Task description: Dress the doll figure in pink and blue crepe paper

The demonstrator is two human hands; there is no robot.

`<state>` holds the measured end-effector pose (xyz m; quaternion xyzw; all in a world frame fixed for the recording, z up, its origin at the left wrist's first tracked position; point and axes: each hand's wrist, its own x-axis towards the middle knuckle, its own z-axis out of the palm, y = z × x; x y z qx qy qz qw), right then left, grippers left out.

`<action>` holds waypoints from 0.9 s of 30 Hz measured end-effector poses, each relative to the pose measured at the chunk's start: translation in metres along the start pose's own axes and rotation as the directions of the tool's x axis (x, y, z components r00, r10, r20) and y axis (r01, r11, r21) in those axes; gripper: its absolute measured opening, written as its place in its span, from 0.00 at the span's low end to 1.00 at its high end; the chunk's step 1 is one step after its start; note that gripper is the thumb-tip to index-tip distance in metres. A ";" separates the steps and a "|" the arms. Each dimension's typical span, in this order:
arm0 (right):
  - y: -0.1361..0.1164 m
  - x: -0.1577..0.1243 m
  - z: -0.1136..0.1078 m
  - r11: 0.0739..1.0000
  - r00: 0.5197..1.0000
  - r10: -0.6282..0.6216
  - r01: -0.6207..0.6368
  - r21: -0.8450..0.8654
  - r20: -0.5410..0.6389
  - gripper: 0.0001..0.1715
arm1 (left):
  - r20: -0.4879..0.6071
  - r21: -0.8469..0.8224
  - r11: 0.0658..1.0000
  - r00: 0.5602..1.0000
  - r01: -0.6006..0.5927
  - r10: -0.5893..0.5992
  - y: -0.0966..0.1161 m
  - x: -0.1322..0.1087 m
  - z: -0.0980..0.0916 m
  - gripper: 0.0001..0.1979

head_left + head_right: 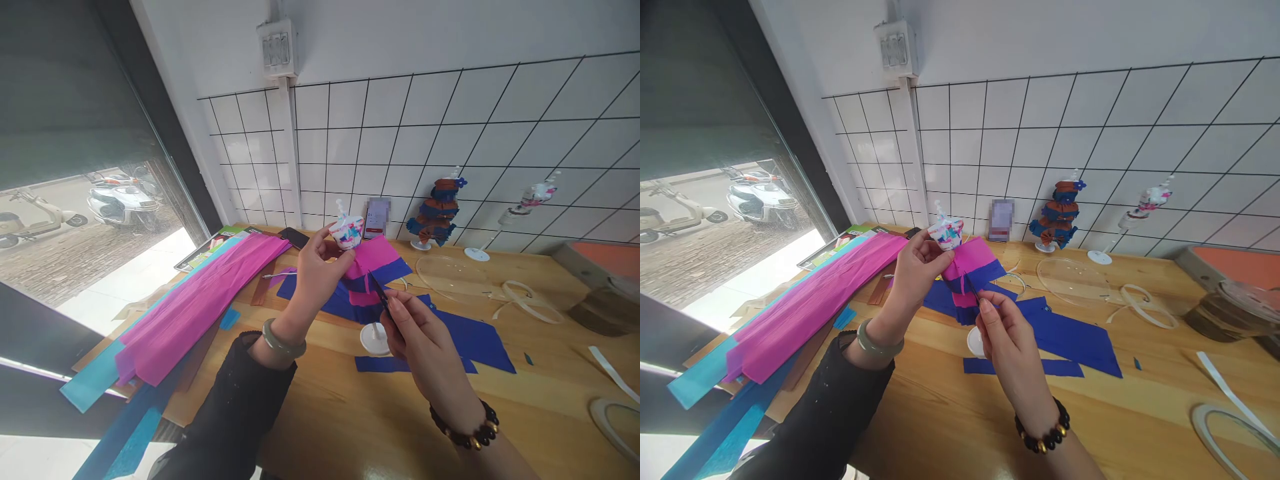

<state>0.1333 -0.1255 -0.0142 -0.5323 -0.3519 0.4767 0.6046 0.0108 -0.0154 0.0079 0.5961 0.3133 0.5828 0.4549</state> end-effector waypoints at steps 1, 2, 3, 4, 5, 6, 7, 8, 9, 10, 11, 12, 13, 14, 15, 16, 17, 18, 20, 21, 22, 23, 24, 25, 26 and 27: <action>0.000 0.000 0.000 1.000 1.000 -0.003 0.003 -0.001 -0.005 0.31 | -0.002 0.002 1.000 1.000 0.000 0.000 0.001 0.000 0.000 0.20; 0.001 0.000 0.000 1.000 1.000 -0.003 0.003 -0.004 -0.010 0.31 | -0.004 0.004 1.000 1.000 0.001 -0.001 0.001 0.000 0.000 0.19; 0.001 0.000 0.000 1.000 1.000 -0.002 0.001 -0.007 -0.018 0.30 | -0.004 0.007 1.000 1.000 0.001 -0.001 0.001 0.000 0.000 0.19; 0.001 0.000 0.000 1.000 1.000 -0.001 0.000 -0.009 -0.026 0.30 | -0.006 0.010 1.000 1.000 -0.001 0.001 0.002 0.000 0.000 0.18; 0.001 0.000 0.000 1.000 1.000 0.000 0.000 -0.009 -0.031 0.30 | -0.007 0.012 1.000 1.000 -0.002 0.002 0.002 0.000 0.000 0.19; 0.001 0.000 0.000 1.000 0.999 0.000 0.000 -0.009 -0.035 0.30 | -0.009 0.014 1.000 1.000 -0.003 0.003 0.002 0.000 0.000 0.19; 0.001 0.000 0.001 1.000 0.999 -0.002 0.002 -0.007 -0.039 0.30 | -0.010 0.016 1.000 1.000 -0.003 0.003 0.002 0.000 -0.001 0.19; 0.001 0.000 0.001 1.000 0.999 -0.004 0.003 -0.006 -0.042 0.29 | -0.011 0.018 1.000 1.000 -0.004 0.004 0.001 0.000 -0.001 0.20; 0.000 0.000 0.001 1.000 0.999 -0.004 0.004 -0.007 -0.043 0.29 | -0.013 0.022 1.000 1.000 -0.005 0.005 0.001 0.000 -0.001 0.20; 0.000 0.000 0.001 1.000 0.999 -0.007 0.006 -0.008 -0.044 0.29 | -0.013 0.024 1.000 1.000 -0.007 0.007 0.001 0.000 -0.001 0.20; 0.001 -0.001 0.001 1.000 0.999 -0.012 0.011 -0.008 -0.046 0.29 | -0.012 0.024 1.000 1.000 -0.009 0.010 0.001 0.000 -0.001 0.20; 0.001 -0.001 0.001 1.000 0.999 -0.018 0.018 -0.007 -0.046 0.29 | -0.011 0.022 1.000 1.000 -0.012 0.012 0.001 0.000 -0.001 0.19; 0.001 -0.001 0.000 1.000 0.999 -0.022 0.022 -0.007 -0.043 0.29 | -0.009 0.021 1.000 1.000 -0.014 0.014 0.001 -0.001 -0.001 0.19; 0.002 -0.001 0.000 1.000 0.999 -0.025 0.025 -0.006 -0.039 0.29 | -0.009 0.020 1.000 1.000 -0.016 0.016 0.001 -0.001 -0.001 0.19; 0.003 -0.001 -0.001 1.000 0.999 -0.026 0.025 -0.005 -0.034 0.29 | -0.011 0.021 1.000 1.000 -0.016 0.016 0.001 -0.001 -0.001 0.20; 0.003 -0.001 -0.001 1.000 0.999 -0.023 0.023 -0.004 -0.029 0.29 | -0.016 0.025 1.000 1.000 -0.016 0.017 0.002 -0.001 -0.001 0.20; 0.004 -0.001 -0.002 1.000 1.000 -0.018 0.018 -0.001 -0.026 0.29 | -0.023 0.033 0.999 1.000 -0.017 0.018 0.002 -0.001 -0.001 0.20; 0.005 -0.001 -0.002 1.000 0.999 -0.015 0.015 0.006 -0.028 0.28 | -0.029 0.042 0.999 0.999 -0.019 0.021 0.003 -0.002 -0.001 0.21; 0.005 -0.001 -0.002 1.000 0.999 -0.008 0.009 0.022 -0.034 0.28 | -0.042 0.066 0.997 0.998 -0.035 0.038 0.005 -0.002 0.000 0.22; 0.004 -0.001 -0.002 1.000 0.999 -0.003 0.004 0.027 -0.033 0.28 | -0.045 0.079 0.996 0.998 -0.046 0.050 0.006 -0.002 0.000 0.22; 0.003 -0.002 -0.002 1.000 1.000 0.001 0.000 0.030 -0.031 0.28 | -0.044 0.092 0.994 0.997 -0.057 0.061 0.007 -0.003 0.000 0.23; 0.002 -0.002 -0.002 0.999 1.000 0.006 -0.006 0.031 -0.026 0.28 | -0.042 0.105 0.992 0.997 -0.065 0.070 0.008 -0.003 0.001 0.24; 0.001 -0.003 -0.001 0.999 1.000 0.010 -0.010 0.030 -0.023 0.28 | -0.041 0.116 0.991 0.996 -0.072 0.077 0.008 -0.004 0.001 0.24; 0.000 -0.003 -0.001 1.000 1.000 0.011 -0.011 0.029 -0.017 0.28 | -0.040 0.124 0.989 0.996 -0.077 0.083 0.009 -0.004 0.001 0.25; -0.001 -0.004 -0.001 1.000 1.000 0.009 -0.009 0.026 -0.012 0.28 | -0.039 0.129 0.988 0.996 -0.080 0.086 0.009 -0.004 0.001 0.25; -0.002 -0.005 -0.001 1.000 1.000 0.007 -0.007 0.024 -0.005 0.28 | -0.040 0.129 0.988 0.995 -0.082 0.088 0.009 -0.004 0.001 0.24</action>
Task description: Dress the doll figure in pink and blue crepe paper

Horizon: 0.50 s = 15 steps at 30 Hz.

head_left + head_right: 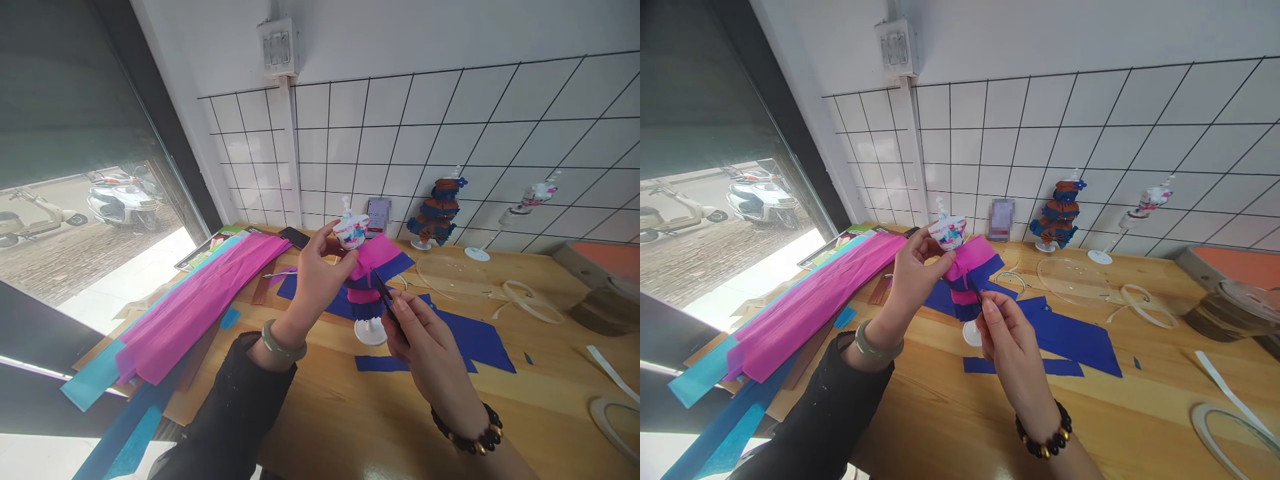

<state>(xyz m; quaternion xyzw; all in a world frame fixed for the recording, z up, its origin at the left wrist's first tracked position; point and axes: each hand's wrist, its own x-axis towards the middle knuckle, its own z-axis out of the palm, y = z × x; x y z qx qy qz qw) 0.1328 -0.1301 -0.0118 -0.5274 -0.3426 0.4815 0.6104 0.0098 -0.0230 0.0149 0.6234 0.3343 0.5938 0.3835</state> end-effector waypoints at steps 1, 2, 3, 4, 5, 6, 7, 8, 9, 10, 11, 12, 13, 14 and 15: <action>-0.001 -0.001 0.000 1.000 1.000 -0.003 0.003 -0.001 0.008 0.27 | -0.002 -0.002 1.000 1.000 -0.002 0.002 0.000 0.000 -0.001 0.23; -0.001 -0.001 0.000 1.000 1.000 -0.003 0.003 0.000 0.017 0.27 | -0.005 -0.006 1.000 1.000 -0.004 0.004 0.000 0.001 -0.002 0.23; -0.002 -0.002 0.000 1.000 1.000 0.002 -0.002 -0.001 0.023 0.27 | -0.008 -0.009 1.000 1.000 -0.008 0.008 0.000 0.001 -0.003 0.22; -0.002 -0.002 0.000 1.000 1.000 0.010 -0.010 -0.002 0.023 0.27 | -0.014 -0.012 1.000 1.000 -0.012 0.012 0.000 0.002 -0.004 0.21; -0.002 -0.002 0.000 1.000 1.000 0.016 -0.016 -0.002 0.019 0.27 | -0.019 -0.016 1.000 1.000 -0.015 0.015 0.000 0.003 -0.005 0.21; -0.002 -0.002 0.000 1.000 1.000 0.020 -0.020 -0.003 0.015 0.27 | -0.022 -0.020 1.000 1.000 -0.015 0.015 0.000 0.003 -0.005 0.21; -0.002 -0.002 0.000 1.000 1.000 0.021 -0.021 -0.004 0.010 0.27 | -0.022 -0.026 1.000 1.000 -0.014 0.013 0.000 0.003 -0.006 0.21; -0.002 -0.002 -0.001 1.000 1.000 0.020 -0.020 -0.003 0.004 0.27 | -0.020 -0.031 0.999 1.000 -0.012 0.011 0.000 0.004 -0.006 0.21; -0.002 -0.002 -0.001 1.000 1.000 0.017 -0.017 -0.003 0.004 0.27 | -0.018 -0.035 0.999 1.000 -0.011 0.010 0.000 0.003 -0.006 0.21; -0.003 -0.002 0.000 1.000 1.000 0.017 -0.017 -0.003 0.004 0.27 | -0.013 -0.035 0.999 1.000 -0.011 0.010 0.000 0.003 -0.005 0.21; -0.003 -0.002 0.000 1.000 1.000 0.018 -0.018 -0.004 0.004 0.28 | -0.009 -0.034 0.999 1.000 -0.014 0.013 0.000 0.003 -0.005 0.21; -0.004 -0.002 0.001 1.000 1.000 0.021 -0.021 -0.004 0.003 0.28 | -0.004 -0.032 0.999 1.000 -0.016 0.016 0.001 0.002 -0.004 0.21; -0.005 -0.003 0.001 1.000 1.000 0.021 -0.021 -0.001 0.004 0.29 | 0.001 -0.029 0.999 1.000 -0.017 0.017 0.001 0.002 -0.004 0.22; -0.005 -0.003 0.002 1.000 1.000 0.024 -0.024 0.002 0.007 0.29 | 0.004 -0.026 1.000 1.000 -0.016 0.016 0.001 0.001 -0.003 0.22; -0.005 -0.003 0.002 1.000 1.000 0.026 -0.026 0.006 0.010 0.29 | 0.007 -0.024 1.000 1.000 -0.014 0.014 0.002 0.001 -0.003 0.22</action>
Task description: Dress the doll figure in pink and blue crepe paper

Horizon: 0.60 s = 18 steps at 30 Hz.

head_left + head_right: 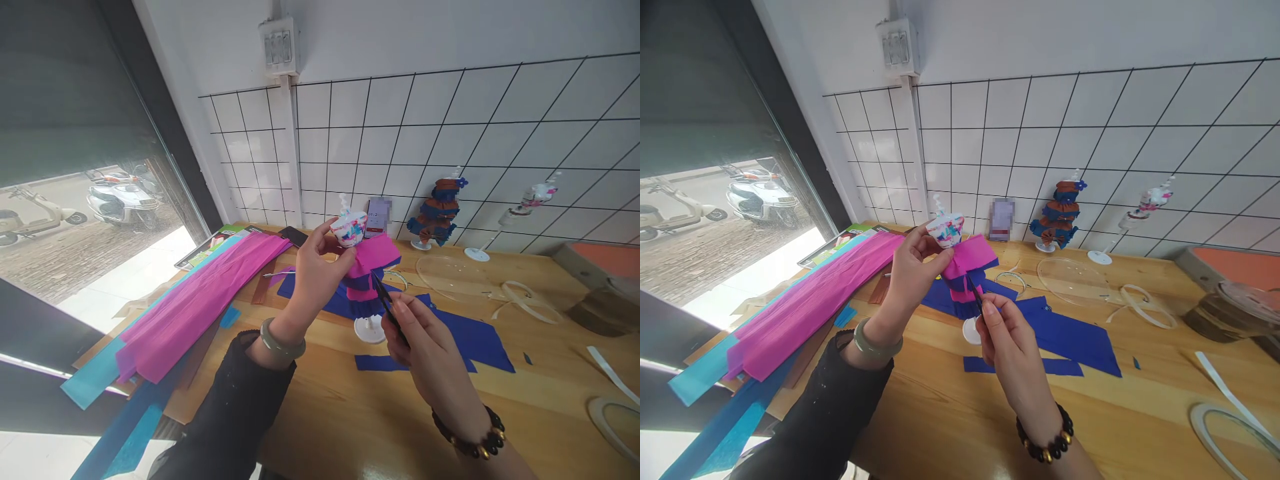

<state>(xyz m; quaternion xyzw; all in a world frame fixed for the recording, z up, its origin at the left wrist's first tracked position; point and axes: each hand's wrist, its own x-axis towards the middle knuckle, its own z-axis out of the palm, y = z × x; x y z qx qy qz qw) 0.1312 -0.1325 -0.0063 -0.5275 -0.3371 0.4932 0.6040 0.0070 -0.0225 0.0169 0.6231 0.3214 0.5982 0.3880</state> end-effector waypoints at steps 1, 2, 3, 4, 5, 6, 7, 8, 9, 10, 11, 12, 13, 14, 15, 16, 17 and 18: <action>0.000 0.000 0.000 1.000 1.000 0.003 -0.003 0.005 0.002 0.29 | -0.001 -0.001 1.000 1.000 0.002 -0.002 0.000 0.000 0.000 0.22; 0.001 -0.001 0.000 1.000 1.000 0.008 -0.008 0.009 0.008 0.29 | -0.004 -0.003 1.000 1.000 0.004 -0.004 0.000 0.000 0.000 0.22; 0.001 -0.001 0.000 1.000 1.000 0.012 -0.012 0.011 0.012 0.28 | -0.005 -0.006 1.000 1.000 0.005 -0.005 0.000 0.000 0.000 0.22; 0.002 -0.002 -0.001 1.000 1.000 0.015 -0.015 0.012 0.015 0.28 | -0.008 -0.008 1.000 1.000 0.005 -0.005 0.000 0.001 -0.001 0.22; 0.002 -0.002 -0.001 1.000 1.000 0.017 -0.017 0.011 0.017 0.28 | -0.009 -0.009 1.000 1.000 0.004 -0.004 -0.001 0.001 -0.001 0.22; 0.003 -0.002 -0.001 1.000 1.000 0.016 -0.016 0.011 0.019 0.28 | -0.009 -0.010 1.000 1.000 0.004 -0.004 -0.001 0.002 -0.001 0.22; 0.003 -0.001 -0.002 1.000 1.000 0.014 -0.014 0.010 0.023 0.28 | -0.008 -0.009 1.000 1.000 0.005 -0.005 -0.001 0.002 -0.001 0.23; 0.003 -0.001 -0.002 1.000 1.000 0.009 -0.009 0.010 0.024 0.28 | -0.007 -0.008 1.000 1.000 0.008 -0.008 -0.001 0.002 -0.001 0.23; 0.003 -0.001 -0.002 1.000 1.000 0.002 -0.002 0.011 0.022 0.28 | -0.006 -0.008 1.000 1.000 0.011 -0.011 0.000 0.002 -0.001 0.24; 0.002 0.000 -0.002 1.000 1.000 -0.006 0.005 0.014 0.021 0.28 | -0.004 -0.009 1.000 1.000 0.015 -0.015 0.000 0.002 -0.001 0.24; 0.002 0.000 -0.002 1.000 1.000 -0.013 0.012 0.018 0.017 0.28 | -0.002 -0.010 1.000 1.000 0.018 -0.018 0.001 0.002 -0.001 0.24; 0.002 0.001 -0.002 1.000 1.000 -0.016 0.016 0.022 0.013 0.28 | 0.001 -0.011 1.000 1.000 0.019 -0.019 0.002 0.001 0.000 0.23; 0.002 0.001 -0.002 1.000 1.000 -0.016 0.016 0.024 0.012 0.28 | 0.001 -0.012 1.000 1.000 0.017 -0.017 0.002 0.001 0.000 0.23; 0.002 0.002 -0.001 1.000 1.000 -0.015 0.015 0.024 0.009 0.27 | 0.001 -0.013 1.000 1.000 0.013 -0.013 0.003 0.000 0.000 0.22; 0.003 0.002 -0.001 1.000 1.000 -0.014 0.014 0.023 0.006 0.27 | 0.002 -0.015 1.000 1.000 0.007 -0.007 0.004 0.000 0.000 0.22; 0.003 0.002 -0.001 1.000 1.000 -0.015 0.015 0.023 0.001 0.27 | 0.001 -0.014 1.000 1.000 0.001 -0.001 0.005 -0.001 0.000 0.22; 0.004 0.002 0.000 1.000 1.000 -0.018 0.019 0.025 -0.008 0.27 | 0.000 -0.012 1.000 1.000 -0.006 0.006 0.005 -0.001 0.000 0.22; 0.004 0.002 0.001 0.999 1.000 -0.021 0.022 0.028 -0.014 0.27 | -0.002 -0.007 1.000 1.000 -0.010 0.010 0.006 -0.001 -0.001 0.22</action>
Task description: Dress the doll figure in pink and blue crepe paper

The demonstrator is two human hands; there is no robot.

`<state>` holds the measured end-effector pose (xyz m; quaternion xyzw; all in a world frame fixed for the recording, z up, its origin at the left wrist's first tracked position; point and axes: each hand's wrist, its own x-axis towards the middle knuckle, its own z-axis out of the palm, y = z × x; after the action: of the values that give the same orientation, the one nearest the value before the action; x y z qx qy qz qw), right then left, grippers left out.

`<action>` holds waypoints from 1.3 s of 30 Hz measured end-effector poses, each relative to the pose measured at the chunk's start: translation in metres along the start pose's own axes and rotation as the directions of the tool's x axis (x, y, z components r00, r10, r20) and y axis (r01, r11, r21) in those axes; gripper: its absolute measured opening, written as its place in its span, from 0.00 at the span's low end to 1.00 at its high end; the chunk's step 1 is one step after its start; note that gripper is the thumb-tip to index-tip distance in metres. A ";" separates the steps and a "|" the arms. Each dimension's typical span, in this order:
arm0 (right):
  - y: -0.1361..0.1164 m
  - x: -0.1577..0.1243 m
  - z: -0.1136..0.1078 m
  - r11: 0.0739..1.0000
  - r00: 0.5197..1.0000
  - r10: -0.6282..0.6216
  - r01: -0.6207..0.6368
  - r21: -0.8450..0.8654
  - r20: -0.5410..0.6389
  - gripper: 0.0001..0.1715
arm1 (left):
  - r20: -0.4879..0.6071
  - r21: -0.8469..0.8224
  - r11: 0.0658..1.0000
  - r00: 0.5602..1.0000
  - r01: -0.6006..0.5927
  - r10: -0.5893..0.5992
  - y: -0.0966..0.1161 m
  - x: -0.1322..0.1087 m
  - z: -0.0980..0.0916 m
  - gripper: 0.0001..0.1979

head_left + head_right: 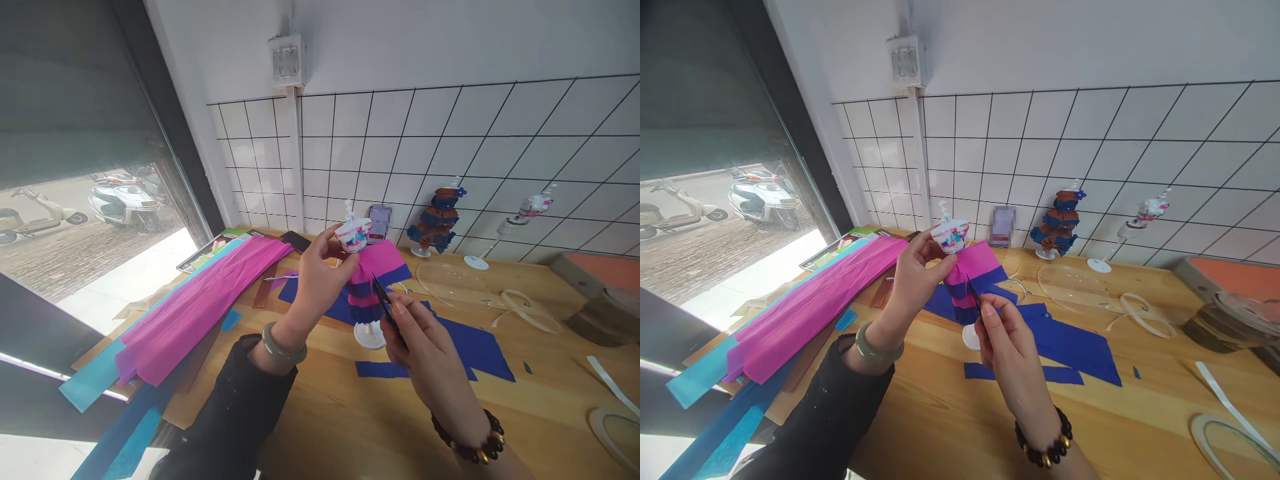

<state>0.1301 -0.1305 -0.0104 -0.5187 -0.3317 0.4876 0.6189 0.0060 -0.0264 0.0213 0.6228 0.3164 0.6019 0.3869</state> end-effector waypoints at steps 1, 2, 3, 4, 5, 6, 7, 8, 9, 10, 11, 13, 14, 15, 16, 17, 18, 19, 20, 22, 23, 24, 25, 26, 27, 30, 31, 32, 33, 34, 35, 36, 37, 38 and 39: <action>0.000 0.000 0.001 1.000 1.000 -0.002 0.002 0.000 0.000 0.26 | 0.000 0.006 1.000 1.000 -0.001 0.001 0.000 0.000 -0.001 0.22; 0.000 -0.001 0.002 1.000 1.000 -0.001 0.001 -0.004 0.006 0.26 | 0.001 0.013 1.000 1.000 0.002 -0.002 0.001 0.000 -0.001 0.22; -0.001 -0.001 0.002 1.000 1.000 0.000 0.000 -0.010 0.015 0.26 | -0.001 0.019 1.000 1.000 0.005 -0.005 0.001 0.000 -0.002 0.22; -0.002 -0.002 0.003 1.000 1.000 0.001 -0.001 -0.017 0.022 0.26 | -0.005 0.025 1.000 1.000 0.008 -0.008 0.001 0.000 -0.003 0.22; -0.003 -0.003 0.004 1.000 1.000 0.001 0.000 -0.021 0.024 0.26 | -0.008 0.030 1.000 1.000 0.009 -0.009 0.002 0.001 -0.003 0.23; -0.004 -0.003 0.004 1.000 1.000 -0.002 0.002 -0.023 0.021 0.27 | -0.014 0.034 0.999 1.000 0.006 -0.005 0.002 0.001 -0.003 0.23; -0.004 -0.003 0.004 1.000 1.000 -0.006 0.007 -0.024 0.015 0.27 | -0.021 0.036 0.999 1.000 -0.001 0.002 0.002 0.001 -0.003 0.24; -0.005 -0.003 0.005 1.000 1.000 -0.015 0.015 -0.023 0.009 0.27 | -0.027 0.038 0.999 1.000 -0.009 0.010 0.001 0.001 -0.003 0.24; -0.005 -0.003 0.005 0.999 1.000 -0.024 0.024 -0.023 0.007 0.27 | -0.029 0.039 0.999 0.999 -0.015 0.016 0.001 0.001 -0.003 0.24; -0.005 -0.003 0.006 0.999 0.999 -0.033 0.033 -0.021 0.009 0.27 | -0.029 0.039 0.999 0.999 -0.019 0.020 0.001 0.000 -0.003 0.24; -0.006 -0.003 0.006 0.999 0.999 -0.040 0.041 -0.021 0.012 0.27 | -0.031 0.038 0.999 0.999 -0.022 0.023 0.001 0.000 -0.003 0.23; -0.005 -0.002 0.006 0.999 0.999 -0.043 0.043 -0.022 0.016 0.27 | -0.035 0.034 0.999 0.999 -0.021 0.022 0.002 0.000 -0.003 0.20; -0.005 -0.002 0.006 0.999 0.999 -0.038 0.038 -0.021 0.016 0.27 | -0.042 0.031 0.999 0.999 -0.020 0.022 0.002 0.000 -0.003 0.20; -0.005 -0.002 0.006 0.999 0.999 -0.028 0.029 -0.021 0.016 0.27 | -0.049 0.026 0.999 0.999 -0.020 0.022 0.003 0.000 -0.004 0.20; -0.005 -0.003 0.006 1.000 1.000 -0.020 0.020 -0.020 0.017 0.27 | -0.054 0.023 0.999 0.998 -0.022 0.023 0.003 0.000 -0.004 0.20; -0.005 -0.003 0.006 1.000 1.000 -0.013 0.014 -0.016 0.022 0.27 | -0.058 0.021 0.999 0.998 -0.024 0.026 0.003 0.000 -0.004 0.20; -0.004 -0.003 0.006 1.000 0.999 -0.010 0.010 -0.011 0.031 0.27 | -0.059 0.021 0.999 0.998 -0.026 0.027 0.003 0.001 -0.005 0.20; -0.004 -0.003 0.006 1.000 0.999 -0.010 0.011 -0.008 0.036 0.27 | -0.059 0.022 0.999 0.998 -0.026 0.027 0.003 0.001 -0.005 0.19; -0.004 -0.003 0.006 1.000 0.999 -0.013 0.013 -0.003 0.039 0.27 | -0.058 0.023 0.999 0.998 -0.024 0.026 0.003 0.001 -0.005 0.19; -0.004 -0.002 0.007 1.000 0.999 -0.019 0.019 0.010 0.034 0.27 | -0.058 0.023 1.000 0.998 -0.016 0.017 0.002 0.002 -0.004 0.20; -0.004 -0.001 0.007 1.000 0.999 -0.018 0.018 0.012 0.031 0.28 | -0.054 0.023 1.000 0.998 -0.012 0.013 0.001 0.002 -0.004 0.20; -0.004 0.000 0.008 1.000 0.999 -0.015 0.015 0.012 0.031 0.28 | -0.049 0.022 1.000 0.999 -0.010 0.011 0.001 0.002 -0.004 0.20; -0.004 0.000 0.008 1.000 0.999 -0.013 0.012 0.010 0.032 0.28 | -0.044 0.021 1.000 0.999 -0.011 0.012 0.001 0.002 -0.004 0.20; -0.004 0.001 0.008 1.000 0.999 -0.008 0.008 0.007 0.036 0.28 | -0.040 0.023 1.000 0.999 -0.011 0.012 0.001 0.002 -0.004 0.20; -0.004 0.001 0.008 1.000 0.999 -0.003 0.002 0.003 0.037 0.27 | -0.038 0.025 1.000 0.999 -0.011 0.012 0.001 0.001 -0.004 0.20; -0.003 0.001 0.008 1.000 0.999 0.002 -0.002 0.003 0.050 0.27 | -0.056 0.027 1.000 0.998 -0.004 0.006 0.003 0.001 -0.005 0.19; -0.003 0.001 0.008 1.000 0.999 0.003 -0.003 0.000 0.054 0.27 | -0.063 0.025 1.000 0.998 0.003 -0.001 0.003 0.001 -0.005 0.19; -0.003 0.001 0.008 1.000 0.999 0.001 -0.001 -0.006 0.054 0.27 | -0.069 0.020 1.000 0.998 0.010 -0.008 0.004 0.001 -0.006 0.19; -0.002 0.001 0.007 1.000 0.999 -0.002 0.003 -0.015 0.046 0.27 | -0.075 0.014 1.000 0.997 0.014 -0.013 0.004 0.002 -0.006 0.18; -0.002 0.000 0.006 0.999 0.999 -0.005 0.006 -0.032 0.037 0.27 | -0.080 0.006 1.000 0.997 0.018 -0.018 0.004 0.002 -0.007 0.18; -0.001 -0.001 0.004 0.998 1.000 -0.007 0.009 -0.057 0.027 0.28 | -0.082 -0.002 1.000 0.996 0.020 -0.020 0.003 0.003 -0.007 0.18; -0.001 -0.002 0.002 0.996 1.000 -0.013 0.015 -0.088 0.018 0.28 | -0.085 -0.010 1.000 0.996 0.018 -0.019 0.001 0.004 -0.008 0.18; -0.001 -0.002 -0.001 0.992 1.000 -0.021 0.022 -0.122 0.012 0.28 | -0.089 -0.019 1.000 0.996 0.014 -0.016 0.000 0.006 -0.009 0.18; -0.001 -0.003 -0.005 0.987 0.999 -0.032 0.032 -0.158 0.006 0.28 | -0.091 -0.027 1.000 0.996 0.012 -0.015 -0.002 0.007 -0.010 0.18; -0.001 -0.004 -0.009 0.981 0.999 -0.050 0.049 -0.188 0.002 0.28 | -0.092 -0.034 0.999 0.996 0.012 -0.015 -0.004 0.008 -0.011 0.18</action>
<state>0.1372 -0.1367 -0.0110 -0.5671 -0.3883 0.4379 0.5795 -0.0041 -0.0165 0.0218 0.5857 0.3280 0.6327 0.3861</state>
